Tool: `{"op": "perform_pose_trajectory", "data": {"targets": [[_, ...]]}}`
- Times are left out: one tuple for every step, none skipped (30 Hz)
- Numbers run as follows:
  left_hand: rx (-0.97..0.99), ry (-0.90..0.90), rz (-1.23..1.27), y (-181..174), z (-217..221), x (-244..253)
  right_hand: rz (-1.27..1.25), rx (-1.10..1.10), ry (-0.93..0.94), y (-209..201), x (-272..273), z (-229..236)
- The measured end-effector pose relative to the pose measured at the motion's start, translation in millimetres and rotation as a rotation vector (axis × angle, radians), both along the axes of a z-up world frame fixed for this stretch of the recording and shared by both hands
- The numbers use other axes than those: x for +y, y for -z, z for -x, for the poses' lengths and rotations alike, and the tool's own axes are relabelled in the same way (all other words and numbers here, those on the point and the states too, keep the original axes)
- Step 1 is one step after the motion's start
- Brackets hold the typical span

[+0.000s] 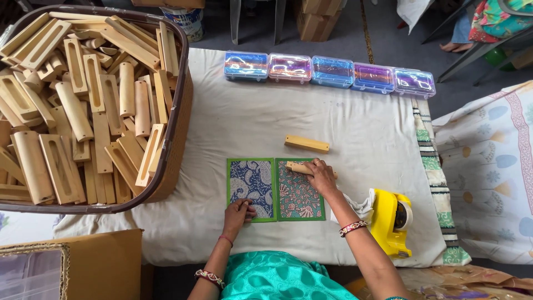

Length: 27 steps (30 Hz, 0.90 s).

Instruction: The recorder is polishing and cleaning small wooden blocks using a cloth and a solution, then placing them on a mat for further processing.

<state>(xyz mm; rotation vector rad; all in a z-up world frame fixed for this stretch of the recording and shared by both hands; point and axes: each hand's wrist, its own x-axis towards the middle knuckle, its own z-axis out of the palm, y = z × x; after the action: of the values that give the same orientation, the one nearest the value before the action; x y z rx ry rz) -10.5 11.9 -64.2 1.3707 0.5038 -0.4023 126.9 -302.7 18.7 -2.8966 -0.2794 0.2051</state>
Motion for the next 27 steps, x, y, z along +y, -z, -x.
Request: {"op": "perform_pose_trajectory", "data": {"targets": [[0.009,-0.006,-0.002,-1,0,-1,-0.021,0.013,-0.023,1,0,0],[0.019,-0.012,-0.004,-2,1,-1,-0.041,0.026,-0.046,2,-1,0],[0.019,-0.018,-0.003,0,0,-2,-0.040,0.026,-0.051,1,0,-1],[0.027,-0.025,0.007,3,0,-3,-0.072,0.012,-0.051,0,1,-1],[0.035,-0.032,0.015,5,0,-2,-0.105,-0.002,-0.051,-1,3,-2],[0.035,-0.038,0.015,0,1,-4,-0.105,-0.001,-0.057,2,3,-3],[0.041,-0.028,-0.003,-5,0,-4,-0.146,-0.018,-0.072,6,4,-6],[0.046,-0.019,-0.021,-10,0,-3,-0.188,-0.035,-0.087,9,6,-8],[0.044,-0.026,-0.022,-7,0,-2,-0.189,-0.037,-0.094,11,8,-10],[0.038,-0.011,-0.011,-5,0,-1,-0.199,-0.063,-0.100,13,10,-12],[0.032,0.003,-0.001,-3,1,0,-0.209,-0.088,-0.106,14,13,-14],[0.030,-0.005,-0.002,-2,1,0,-0.210,-0.089,-0.114,10,19,-13],[0.029,-0.001,0.011,-1,1,0,-0.145,-0.020,-0.054,7,25,-14],[0.027,0.002,0.023,1,1,1,-0.080,0.048,0.006,3,32,-15],[0.027,-0.009,0.022,4,0,0,-0.081,0.048,-0.005,10,35,-13],[0.033,0.002,0.031,8,-1,0,-0.037,-0.026,-0.053,18,38,-11],[0.039,0.010,0.038,11,-1,1,0.005,-0.100,-0.104,25,42,-10],[0.040,-0.003,0.036,22,-1,-1,0.002,-0.100,-0.117,27,41,-7],[0.046,-0.001,0.059,34,-2,-2,0.030,-0.085,-0.108,30,43,-7],[0.052,0.002,0.082,45,-3,-2,0.058,-0.071,-0.099,32,45,-5],[0.048,-0.029,0.072,56,0,-4,0.046,-0.074,-0.130,34,38,-2],[-0.056,0.095,-0.061,66,4,-6,-0.028,-0.139,-0.124,37,32,2],[-0.154,0.193,-0.206,77,7,0,-0.113,-0.203,-0.145,41,36,-1],[-0.152,0.135,-0.229,34,13,11,-0.136,-0.207,-0.202,47,30,6],[-0.217,0.272,-0.340,-8,23,21,-0.160,-0.293,-0.128,53,25,9],[-0.272,0.412,-0.453,-51,31,29,-0.190,-0.374,-0.050,60,21,8],[-0.255,0.344,-0.475,-89,39,47,-0.217,-0.370,-0.118,68,13,16]]}}
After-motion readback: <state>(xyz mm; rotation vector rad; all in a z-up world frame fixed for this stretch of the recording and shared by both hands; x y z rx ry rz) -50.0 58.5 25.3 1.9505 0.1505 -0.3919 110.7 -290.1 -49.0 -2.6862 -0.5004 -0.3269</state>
